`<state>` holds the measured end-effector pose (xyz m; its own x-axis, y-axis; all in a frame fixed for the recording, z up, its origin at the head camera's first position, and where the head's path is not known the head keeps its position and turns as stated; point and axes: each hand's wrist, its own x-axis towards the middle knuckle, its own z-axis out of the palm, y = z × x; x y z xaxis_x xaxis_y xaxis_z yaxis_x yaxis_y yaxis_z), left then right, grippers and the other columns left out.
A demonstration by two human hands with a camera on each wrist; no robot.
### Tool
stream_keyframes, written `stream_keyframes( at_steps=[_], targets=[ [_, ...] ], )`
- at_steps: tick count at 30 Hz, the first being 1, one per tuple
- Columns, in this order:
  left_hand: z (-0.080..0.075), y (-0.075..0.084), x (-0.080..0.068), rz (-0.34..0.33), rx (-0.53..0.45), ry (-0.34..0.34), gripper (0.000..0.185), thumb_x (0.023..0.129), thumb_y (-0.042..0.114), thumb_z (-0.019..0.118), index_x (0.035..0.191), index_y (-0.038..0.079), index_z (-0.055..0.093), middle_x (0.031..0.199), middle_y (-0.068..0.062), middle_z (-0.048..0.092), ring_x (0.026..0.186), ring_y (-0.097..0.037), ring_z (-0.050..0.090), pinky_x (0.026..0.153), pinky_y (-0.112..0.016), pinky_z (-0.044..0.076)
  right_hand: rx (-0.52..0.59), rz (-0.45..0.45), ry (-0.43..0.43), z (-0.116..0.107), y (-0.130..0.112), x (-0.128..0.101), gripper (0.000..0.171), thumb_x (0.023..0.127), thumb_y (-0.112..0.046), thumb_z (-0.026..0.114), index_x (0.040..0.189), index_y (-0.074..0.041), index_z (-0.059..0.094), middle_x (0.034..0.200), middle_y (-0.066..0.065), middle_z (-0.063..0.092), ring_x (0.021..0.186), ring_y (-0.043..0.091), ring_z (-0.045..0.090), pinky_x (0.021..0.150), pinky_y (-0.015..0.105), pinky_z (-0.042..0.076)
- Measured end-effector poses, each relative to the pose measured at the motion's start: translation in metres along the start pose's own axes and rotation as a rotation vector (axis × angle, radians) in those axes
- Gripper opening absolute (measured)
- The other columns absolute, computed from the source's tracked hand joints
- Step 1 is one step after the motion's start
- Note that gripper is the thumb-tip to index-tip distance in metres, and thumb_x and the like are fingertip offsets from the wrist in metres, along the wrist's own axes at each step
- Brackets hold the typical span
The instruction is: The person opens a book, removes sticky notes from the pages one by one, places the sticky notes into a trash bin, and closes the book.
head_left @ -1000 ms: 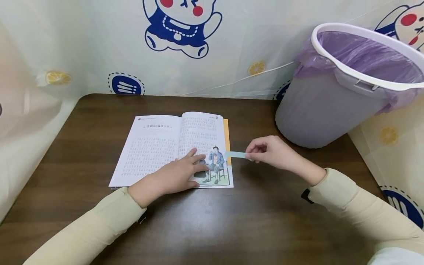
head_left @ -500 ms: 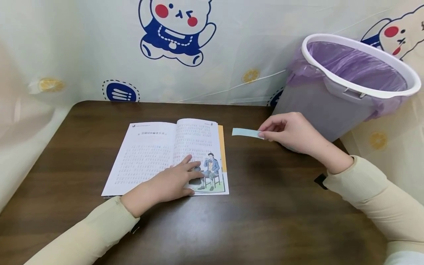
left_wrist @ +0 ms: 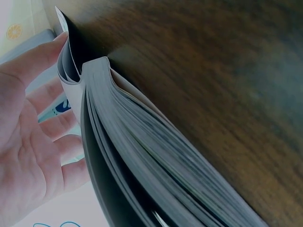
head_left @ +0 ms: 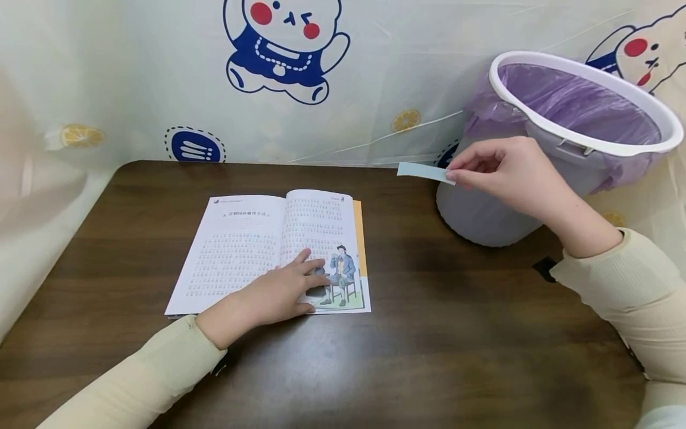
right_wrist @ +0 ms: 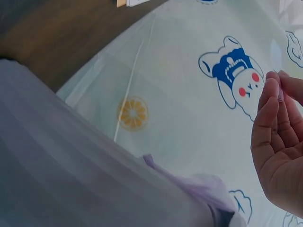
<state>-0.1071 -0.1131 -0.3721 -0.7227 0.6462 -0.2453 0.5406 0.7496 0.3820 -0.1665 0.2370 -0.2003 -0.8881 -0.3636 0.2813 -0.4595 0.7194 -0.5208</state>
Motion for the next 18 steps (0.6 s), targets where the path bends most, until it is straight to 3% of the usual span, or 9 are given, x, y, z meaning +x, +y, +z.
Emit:
stream_keyframes(
  at_steps=[6,13,18],
  targets=[
    [0.000,0.000,0.000,0.000,0.007,-0.001,0.051,0.093,0.021,0.077,0.142,0.012,0.063,0.160,-0.017,0.039,0.152,-0.044,0.018,0.104,-0.068,0.040,0.052,0.049,0.067,-0.019,0.000,0.003,0.009,0.091,-0.007,0.078,0.099,-0.003,0.080,0.074,-0.013,0.073,0.064,0.003,0.065,0.057,0.013,0.046],
    [-0.001,0.000,0.000,0.003,0.004,-0.003,0.052,0.093,0.021,0.078,0.142,0.013,0.063,0.161,-0.016,0.039,0.152,-0.044,0.018,0.104,-0.068,0.040,0.135,0.100,0.198,-0.045,0.000,0.006,0.009,0.089,-0.008,0.081,0.091,-0.017,0.082,0.072,-0.016,0.072,0.064,-0.001,0.067,0.060,0.008,0.047],
    [-0.002,-0.001,-0.001,0.006,0.003,-0.006,0.051,0.093,0.022,0.078,0.142,0.013,0.063,0.161,-0.016,0.039,0.152,-0.044,0.018,0.104,-0.068,0.041,0.190,0.173,0.280,-0.063,0.006,0.006,0.010,0.088,-0.009,0.082,0.089,-0.019,0.082,0.071,-0.015,0.072,0.064,-0.001,0.067,0.062,0.007,0.047]
  ],
)
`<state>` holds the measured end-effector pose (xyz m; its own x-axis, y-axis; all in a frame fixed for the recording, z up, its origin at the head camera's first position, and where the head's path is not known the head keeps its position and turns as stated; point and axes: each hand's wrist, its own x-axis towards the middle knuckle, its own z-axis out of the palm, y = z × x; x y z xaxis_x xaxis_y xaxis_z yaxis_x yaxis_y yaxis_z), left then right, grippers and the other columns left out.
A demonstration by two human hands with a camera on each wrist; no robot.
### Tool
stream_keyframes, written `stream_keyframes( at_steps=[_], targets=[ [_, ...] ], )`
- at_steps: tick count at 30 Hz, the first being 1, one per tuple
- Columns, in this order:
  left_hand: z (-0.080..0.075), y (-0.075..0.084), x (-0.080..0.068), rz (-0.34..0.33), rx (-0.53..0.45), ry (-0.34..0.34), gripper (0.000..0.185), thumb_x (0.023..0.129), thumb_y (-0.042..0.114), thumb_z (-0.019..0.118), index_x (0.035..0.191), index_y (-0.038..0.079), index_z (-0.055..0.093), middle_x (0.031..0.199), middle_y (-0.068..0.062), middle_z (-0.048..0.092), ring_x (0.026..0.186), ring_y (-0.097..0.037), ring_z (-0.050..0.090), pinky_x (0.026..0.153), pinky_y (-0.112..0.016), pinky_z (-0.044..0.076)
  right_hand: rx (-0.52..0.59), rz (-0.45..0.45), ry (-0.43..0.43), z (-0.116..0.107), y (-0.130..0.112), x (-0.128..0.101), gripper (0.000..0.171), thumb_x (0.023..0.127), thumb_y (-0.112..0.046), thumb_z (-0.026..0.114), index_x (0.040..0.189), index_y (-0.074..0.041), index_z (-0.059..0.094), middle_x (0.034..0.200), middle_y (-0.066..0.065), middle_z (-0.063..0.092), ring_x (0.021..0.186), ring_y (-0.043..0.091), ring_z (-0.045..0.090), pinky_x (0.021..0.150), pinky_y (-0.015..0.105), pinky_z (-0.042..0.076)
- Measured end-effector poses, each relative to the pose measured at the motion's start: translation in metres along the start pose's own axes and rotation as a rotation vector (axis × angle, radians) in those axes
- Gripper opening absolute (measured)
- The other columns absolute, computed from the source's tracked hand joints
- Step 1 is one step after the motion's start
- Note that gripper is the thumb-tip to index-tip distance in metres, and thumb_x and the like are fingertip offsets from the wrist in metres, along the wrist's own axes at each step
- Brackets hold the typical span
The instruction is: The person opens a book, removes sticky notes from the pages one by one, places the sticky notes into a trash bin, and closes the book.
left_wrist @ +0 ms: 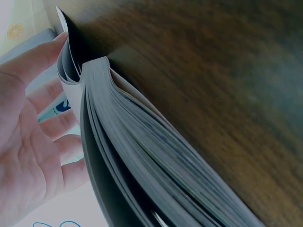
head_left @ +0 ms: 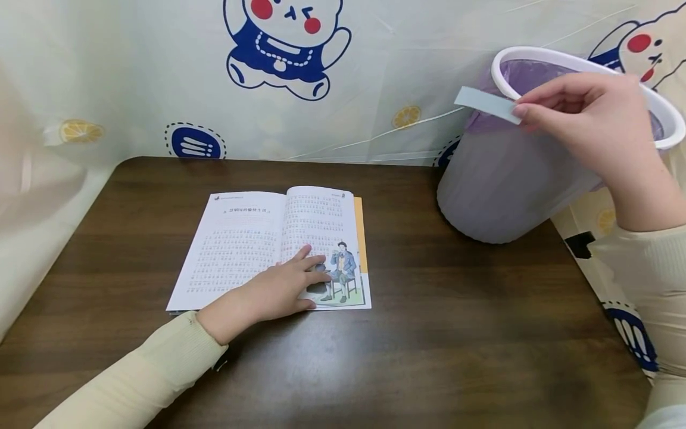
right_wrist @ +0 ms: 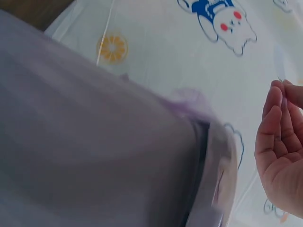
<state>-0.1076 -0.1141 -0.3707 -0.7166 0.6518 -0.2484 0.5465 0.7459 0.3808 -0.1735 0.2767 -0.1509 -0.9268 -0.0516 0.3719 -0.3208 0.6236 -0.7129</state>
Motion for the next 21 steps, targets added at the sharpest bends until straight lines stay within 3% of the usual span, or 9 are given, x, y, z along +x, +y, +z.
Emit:
stream_keyframes(
  at_steps=[5,10,14,21],
  targets=[
    [0.000,0.000,0.001,0.005,0.004,0.001,0.051,0.094,0.022,0.077,0.142,0.013,0.063,0.160,-0.017,0.039,0.152,-0.044,0.018,0.104,-0.068,0.041,0.016,0.053,0.095,-0.016,0.007,0.003,0.004,0.086,-0.014,0.085,0.088,-0.016,0.081,0.070,-0.013,0.070,0.064,0.004,0.060,0.052,0.011,0.039],
    [0.000,0.000,0.001,0.006,0.009,0.004,0.051,0.094,0.021,0.077,0.142,0.013,0.062,0.161,-0.017,0.039,0.152,-0.044,0.018,0.104,-0.067,0.041,0.083,0.052,0.165,-0.031,0.020,0.009,0.003,0.089,-0.011,0.081,0.089,-0.014,0.081,0.074,-0.013,0.071,0.067,0.000,0.063,0.061,0.007,0.043],
    [0.001,-0.001,0.001,0.006,0.008,0.004,0.051,0.094,0.021,0.077,0.142,0.014,0.062,0.161,-0.016,0.038,0.152,-0.044,0.018,0.104,-0.068,0.041,0.160,0.041,0.202,-0.042,0.034,0.015,0.009,0.090,-0.005,0.079,0.085,-0.012,0.080,0.075,-0.012,0.072,0.064,-0.001,0.065,0.067,0.007,0.049],
    [0.001,-0.001,0.001,0.004,0.007,0.000,0.052,0.094,0.022,0.077,0.142,0.013,0.062,0.161,-0.016,0.038,0.153,-0.044,0.017,0.104,-0.069,0.040,0.220,0.093,0.270,-0.054,0.055,0.018,0.026,0.090,0.004,0.073,0.078,-0.018,0.079,0.067,-0.013,0.071,0.058,-0.003,0.064,0.061,0.006,0.048]
  ],
)
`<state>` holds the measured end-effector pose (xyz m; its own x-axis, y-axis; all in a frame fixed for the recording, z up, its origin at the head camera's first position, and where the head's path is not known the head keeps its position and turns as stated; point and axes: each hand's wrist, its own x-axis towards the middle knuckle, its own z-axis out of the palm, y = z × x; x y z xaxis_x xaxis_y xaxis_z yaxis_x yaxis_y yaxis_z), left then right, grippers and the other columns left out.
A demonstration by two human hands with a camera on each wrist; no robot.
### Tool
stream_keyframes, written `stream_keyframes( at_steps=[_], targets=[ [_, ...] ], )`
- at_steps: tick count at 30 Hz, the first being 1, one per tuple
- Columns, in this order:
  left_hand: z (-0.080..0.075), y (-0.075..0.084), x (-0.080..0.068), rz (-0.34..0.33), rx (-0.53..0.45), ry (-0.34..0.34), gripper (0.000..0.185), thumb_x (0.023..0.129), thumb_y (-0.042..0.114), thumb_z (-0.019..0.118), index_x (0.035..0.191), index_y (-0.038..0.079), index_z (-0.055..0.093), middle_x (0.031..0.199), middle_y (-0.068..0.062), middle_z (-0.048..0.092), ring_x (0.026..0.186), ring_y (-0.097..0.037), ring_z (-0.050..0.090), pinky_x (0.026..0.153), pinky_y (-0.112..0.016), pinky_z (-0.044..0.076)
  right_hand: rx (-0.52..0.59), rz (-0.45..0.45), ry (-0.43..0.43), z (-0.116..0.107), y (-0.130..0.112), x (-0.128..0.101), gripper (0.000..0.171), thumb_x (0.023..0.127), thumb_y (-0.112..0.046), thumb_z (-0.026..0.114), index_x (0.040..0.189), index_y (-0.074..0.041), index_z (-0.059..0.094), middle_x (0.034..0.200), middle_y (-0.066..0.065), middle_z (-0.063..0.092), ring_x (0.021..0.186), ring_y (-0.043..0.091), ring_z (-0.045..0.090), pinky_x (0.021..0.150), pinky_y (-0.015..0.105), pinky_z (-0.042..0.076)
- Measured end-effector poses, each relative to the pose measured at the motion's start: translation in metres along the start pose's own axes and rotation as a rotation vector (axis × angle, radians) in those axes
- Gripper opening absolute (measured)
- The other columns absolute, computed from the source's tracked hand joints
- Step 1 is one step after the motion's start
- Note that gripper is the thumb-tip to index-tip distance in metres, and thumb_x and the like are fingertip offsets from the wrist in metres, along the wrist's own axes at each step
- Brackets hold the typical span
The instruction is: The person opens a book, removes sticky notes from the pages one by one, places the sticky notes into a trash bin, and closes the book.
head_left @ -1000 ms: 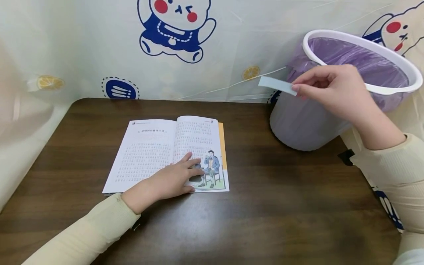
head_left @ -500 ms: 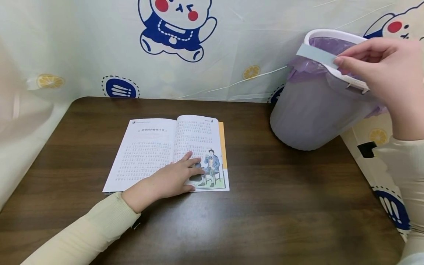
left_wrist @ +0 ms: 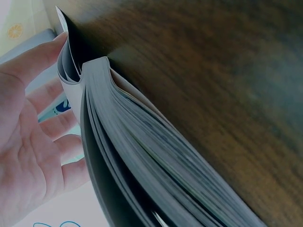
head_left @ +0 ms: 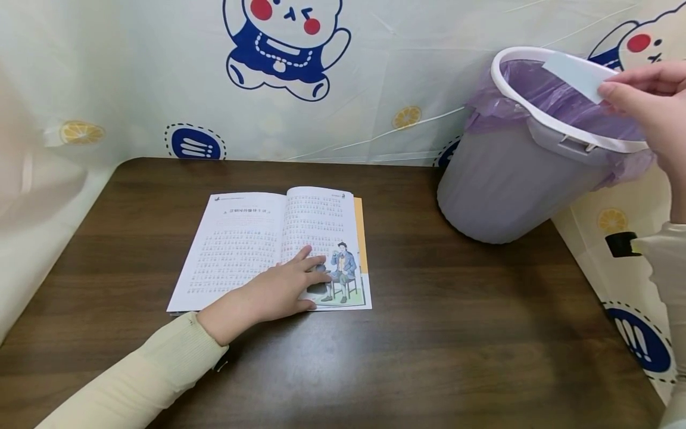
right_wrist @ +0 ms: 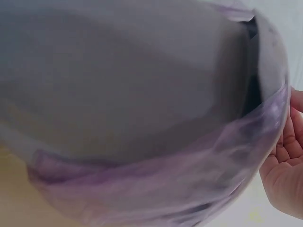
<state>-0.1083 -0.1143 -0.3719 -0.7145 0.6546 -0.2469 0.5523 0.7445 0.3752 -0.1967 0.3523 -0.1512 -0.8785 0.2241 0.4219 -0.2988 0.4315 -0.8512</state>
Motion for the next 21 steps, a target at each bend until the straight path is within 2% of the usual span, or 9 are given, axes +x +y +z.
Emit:
stream_keyframes(
  at_steps=[5,11,17,21],
  targets=[
    [0.000,0.000,0.000,-0.001,-0.003,0.001,0.052,0.093,0.021,0.078,0.142,0.013,0.062,0.161,-0.017,0.038,0.153,-0.044,0.018,0.103,-0.069,0.040,-0.008,0.025,0.031,-0.007,0.010,0.003,0.034,0.092,0.006,0.070,0.076,-0.024,0.078,0.063,-0.015,0.069,0.054,-0.005,0.061,0.054,0.006,0.044],
    [0.000,0.001,0.000,0.001,0.001,0.004,0.051,0.094,0.021,0.077,0.142,0.013,0.062,0.160,-0.017,0.039,0.152,-0.044,0.018,0.103,-0.068,0.041,0.018,0.039,0.000,-0.014,0.020,0.006,0.038,0.094,0.006,0.066,0.078,-0.026,0.077,0.062,-0.015,0.070,0.050,-0.005,0.063,0.051,0.005,0.044],
    [-0.001,0.002,-0.001,-0.004,-0.002,0.002,0.051,0.094,0.021,0.077,0.142,0.013,0.062,0.160,-0.017,0.039,0.152,-0.044,0.017,0.104,-0.068,0.040,-0.086,0.090,-0.063,-0.016,0.021,0.008,0.039,0.097,0.000,0.066,0.075,-0.031,0.073,0.061,-0.019,0.068,0.048,-0.006,0.061,0.049,0.006,0.043],
    [-0.001,0.002,-0.001,-0.008,-0.004,-0.002,0.051,0.093,0.020,0.077,0.142,0.013,0.062,0.161,-0.017,0.039,0.153,-0.044,0.017,0.105,-0.067,0.040,-0.134,0.091,-0.105,-0.016,0.021,0.006,0.040,0.098,0.000,0.064,0.074,-0.032,0.072,0.063,-0.020,0.068,0.049,-0.006,0.061,0.050,0.006,0.044]
  ],
)
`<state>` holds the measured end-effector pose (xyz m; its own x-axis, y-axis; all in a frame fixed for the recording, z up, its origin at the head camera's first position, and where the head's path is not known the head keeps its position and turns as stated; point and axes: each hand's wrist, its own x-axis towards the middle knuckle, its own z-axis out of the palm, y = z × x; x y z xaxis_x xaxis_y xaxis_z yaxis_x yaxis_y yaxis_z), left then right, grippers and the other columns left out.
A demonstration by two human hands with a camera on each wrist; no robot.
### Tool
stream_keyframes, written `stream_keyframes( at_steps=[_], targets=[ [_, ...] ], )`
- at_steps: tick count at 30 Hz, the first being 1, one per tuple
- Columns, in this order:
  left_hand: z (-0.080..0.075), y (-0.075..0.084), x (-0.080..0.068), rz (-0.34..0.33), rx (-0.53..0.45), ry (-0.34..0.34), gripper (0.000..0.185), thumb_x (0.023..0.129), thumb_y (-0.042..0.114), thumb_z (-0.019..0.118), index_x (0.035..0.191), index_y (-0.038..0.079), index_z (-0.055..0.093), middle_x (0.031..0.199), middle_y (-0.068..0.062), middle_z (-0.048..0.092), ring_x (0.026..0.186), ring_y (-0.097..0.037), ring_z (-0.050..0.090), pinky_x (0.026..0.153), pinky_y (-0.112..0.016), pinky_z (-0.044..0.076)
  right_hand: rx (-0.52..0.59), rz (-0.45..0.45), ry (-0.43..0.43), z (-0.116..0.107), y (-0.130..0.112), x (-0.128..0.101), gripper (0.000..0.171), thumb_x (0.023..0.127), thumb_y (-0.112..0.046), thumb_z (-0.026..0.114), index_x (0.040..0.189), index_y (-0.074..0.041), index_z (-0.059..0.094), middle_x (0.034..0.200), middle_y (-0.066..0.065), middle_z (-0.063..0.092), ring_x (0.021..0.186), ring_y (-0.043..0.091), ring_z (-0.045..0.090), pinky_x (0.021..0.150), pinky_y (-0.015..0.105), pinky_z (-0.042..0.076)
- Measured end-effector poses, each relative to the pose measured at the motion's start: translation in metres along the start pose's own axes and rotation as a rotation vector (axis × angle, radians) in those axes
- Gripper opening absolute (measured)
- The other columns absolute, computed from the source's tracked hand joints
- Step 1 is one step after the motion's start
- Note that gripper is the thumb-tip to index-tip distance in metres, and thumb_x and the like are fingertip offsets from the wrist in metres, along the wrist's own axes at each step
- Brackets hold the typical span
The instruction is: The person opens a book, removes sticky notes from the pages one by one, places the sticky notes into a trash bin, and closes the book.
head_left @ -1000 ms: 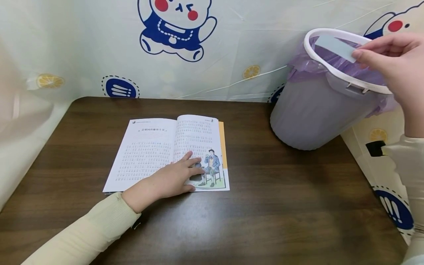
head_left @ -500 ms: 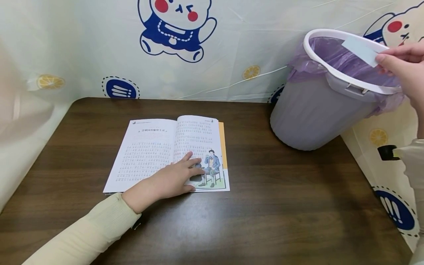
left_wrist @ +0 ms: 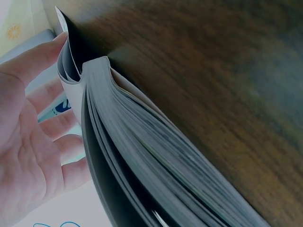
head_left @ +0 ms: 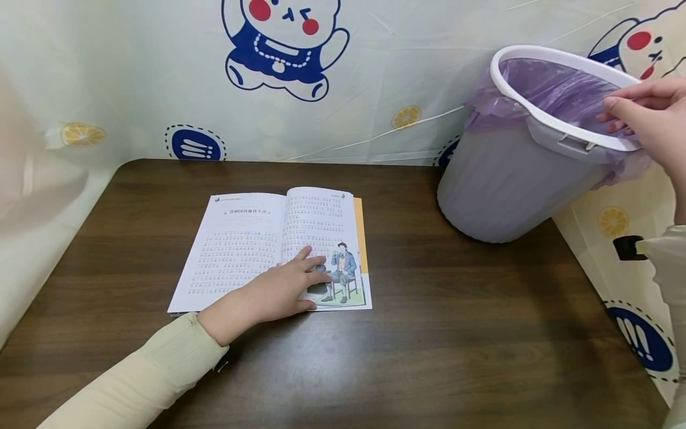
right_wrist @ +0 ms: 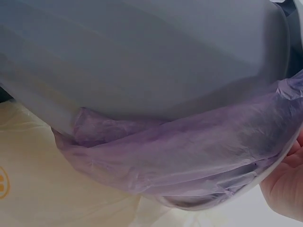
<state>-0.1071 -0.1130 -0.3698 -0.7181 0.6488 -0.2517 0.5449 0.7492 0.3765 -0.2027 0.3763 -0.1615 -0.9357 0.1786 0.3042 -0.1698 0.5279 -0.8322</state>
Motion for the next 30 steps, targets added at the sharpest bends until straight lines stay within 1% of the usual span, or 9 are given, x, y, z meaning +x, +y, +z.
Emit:
stream_keyframes(
  at_steps=[2,10,16,20,23,26,29,30],
  targets=[
    [0.000,0.000,0.000,-0.004,-0.002,-0.001,0.051,0.093,0.020,0.077,0.142,0.013,0.063,0.161,-0.017,0.039,0.153,-0.044,0.017,0.105,-0.067,0.040,-0.020,0.005,-0.009,0.000,-0.001,-0.001,0.040,0.099,-0.001,0.063,0.074,-0.032,0.071,0.063,-0.021,0.068,0.050,-0.006,0.061,0.051,0.005,0.044],
    [0.000,0.000,0.000,-0.011,-0.001,-0.002,0.051,0.094,0.021,0.077,0.142,0.013,0.062,0.161,-0.016,0.038,0.153,-0.043,0.017,0.105,-0.068,0.040,-0.021,-0.001,0.008,0.005,-0.005,-0.005,0.039,0.098,-0.003,0.065,0.074,-0.032,0.072,0.063,-0.021,0.068,0.051,-0.006,0.060,0.051,0.005,0.043],
    [0.000,0.000,-0.001,-0.003,-0.006,0.002,0.051,0.094,0.021,0.077,0.142,0.012,0.063,0.161,-0.017,0.038,0.153,-0.044,0.017,0.106,-0.067,0.039,0.002,-0.062,0.040,0.011,-0.013,-0.012,0.035,0.097,-0.003,0.067,0.076,-0.030,0.074,0.064,-0.020,0.069,0.053,-0.006,0.060,0.051,0.006,0.040],
    [0.000,0.001,-0.001,-0.003,-0.008,0.002,0.051,0.094,0.020,0.077,0.142,0.012,0.062,0.161,-0.017,0.038,0.153,-0.044,0.017,0.105,-0.067,0.040,-0.007,-0.113,0.084,0.016,-0.022,-0.018,0.031,0.097,-0.005,0.068,0.079,-0.030,0.074,0.067,-0.020,0.069,0.057,-0.006,0.061,0.056,0.007,0.041],
    [0.000,0.001,-0.002,-0.001,-0.008,0.004,0.051,0.094,0.020,0.077,0.142,0.012,0.063,0.160,-0.017,0.039,0.152,-0.044,0.017,0.105,-0.067,0.040,0.007,-0.147,0.130,0.022,-0.028,-0.023,0.027,0.096,-0.006,0.069,0.082,-0.028,0.075,0.068,-0.019,0.069,0.060,-0.005,0.062,0.062,0.005,0.044],
    [0.000,0.001,-0.002,0.000,-0.009,0.003,0.051,0.094,0.020,0.077,0.141,0.012,0.063,0.160,-0.017,0.039,0.152,-0.045,0.017,0.105,-0.067,0.040,0.031,-0.193,0.150,0.031,-0.037,-0.031,0.021,0.096,-0.004,0.070,0.087,-0.021,0.078,0.070,-0.016,0.071,0.063,-0.003,0.065,0.066,0.005,0.048],
    [0.000,0.001,-0.002,0.000,-0.007,0.005,0.050,0.094,0.021,0.077,0.141,0.012,0.063,0.160,-0.017,0.039,0.152,-0.044,0.017,0.105,-0.068,0.040,0.027,-0.248,0.124,0.042,-0.044,-0.044,0.008,0.095,-0.005,0.073,0.095,-0.008,0.080,0.073,-0.013,0.072,0.067,0.000,0.066,0.069,0.007,0.049],
    [0.000,0.000,-0.002,0.000,-0.006,0.006,0.050,0.094,0.021,0.077,0.141,0.012,0.063,0.161,-0.017,0.039,0.153,-0.044,0.017,0.105,-0.068,0.040,0.043,-0.273,0.106,0.048,-0.045,-0.049,0.007,0.094,-0.005,0.073,0.097,-0.003,0.080,0.074,-0.011,0.072,0.067,0.002,0.066,0.069,0.008,0.050]
  ],
)
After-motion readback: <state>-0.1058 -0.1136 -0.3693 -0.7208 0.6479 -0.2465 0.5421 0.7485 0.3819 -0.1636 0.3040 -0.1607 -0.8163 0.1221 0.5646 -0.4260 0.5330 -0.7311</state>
